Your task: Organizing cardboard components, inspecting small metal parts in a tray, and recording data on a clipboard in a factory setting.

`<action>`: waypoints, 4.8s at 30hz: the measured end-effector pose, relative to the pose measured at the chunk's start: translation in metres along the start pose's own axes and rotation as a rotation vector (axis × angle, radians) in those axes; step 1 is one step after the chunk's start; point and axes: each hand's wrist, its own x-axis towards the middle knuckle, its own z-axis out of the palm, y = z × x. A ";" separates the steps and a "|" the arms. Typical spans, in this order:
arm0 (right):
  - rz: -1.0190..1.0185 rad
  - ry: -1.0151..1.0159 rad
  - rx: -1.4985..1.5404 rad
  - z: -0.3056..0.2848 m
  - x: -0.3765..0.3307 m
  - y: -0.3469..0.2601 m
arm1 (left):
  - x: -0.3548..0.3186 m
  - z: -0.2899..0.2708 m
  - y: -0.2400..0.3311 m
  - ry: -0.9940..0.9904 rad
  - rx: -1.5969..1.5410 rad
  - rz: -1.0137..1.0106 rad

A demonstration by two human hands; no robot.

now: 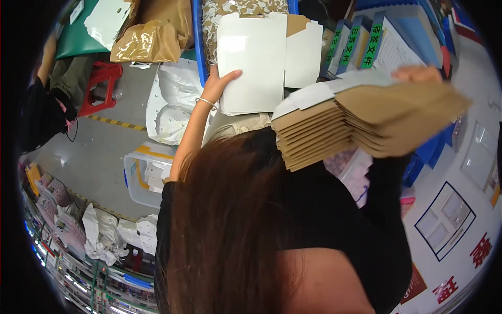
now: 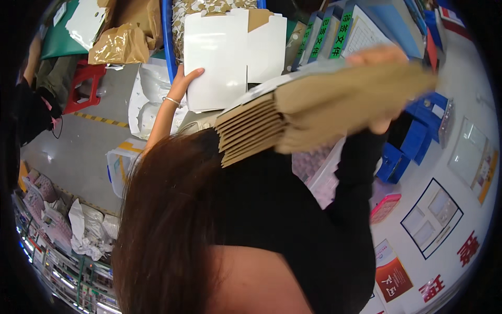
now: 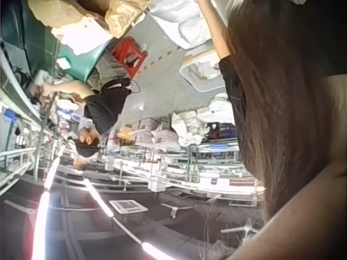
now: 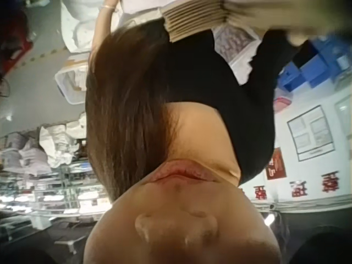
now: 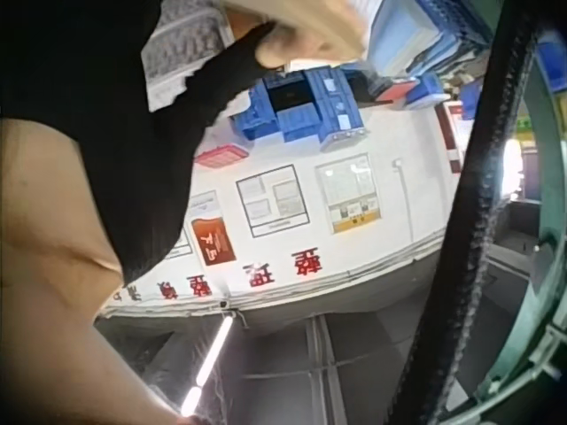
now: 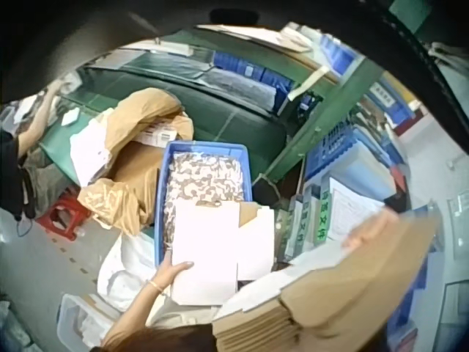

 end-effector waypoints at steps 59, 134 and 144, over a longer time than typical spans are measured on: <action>0.917 0.136 0.917 0.098 -0.085 0.227 | -0.022 0.026 -0.015 0.054 0.056 0.232; 0.473 0.576 -0.138 0.152 0.175 0.266 | 0.133 0.051 0.191 0.976 0.165 0.867; 0.447 0.596 -0.202 0.153 0.169 0.282 | 0.126 0.053 0.194 0.922 0.044 0.881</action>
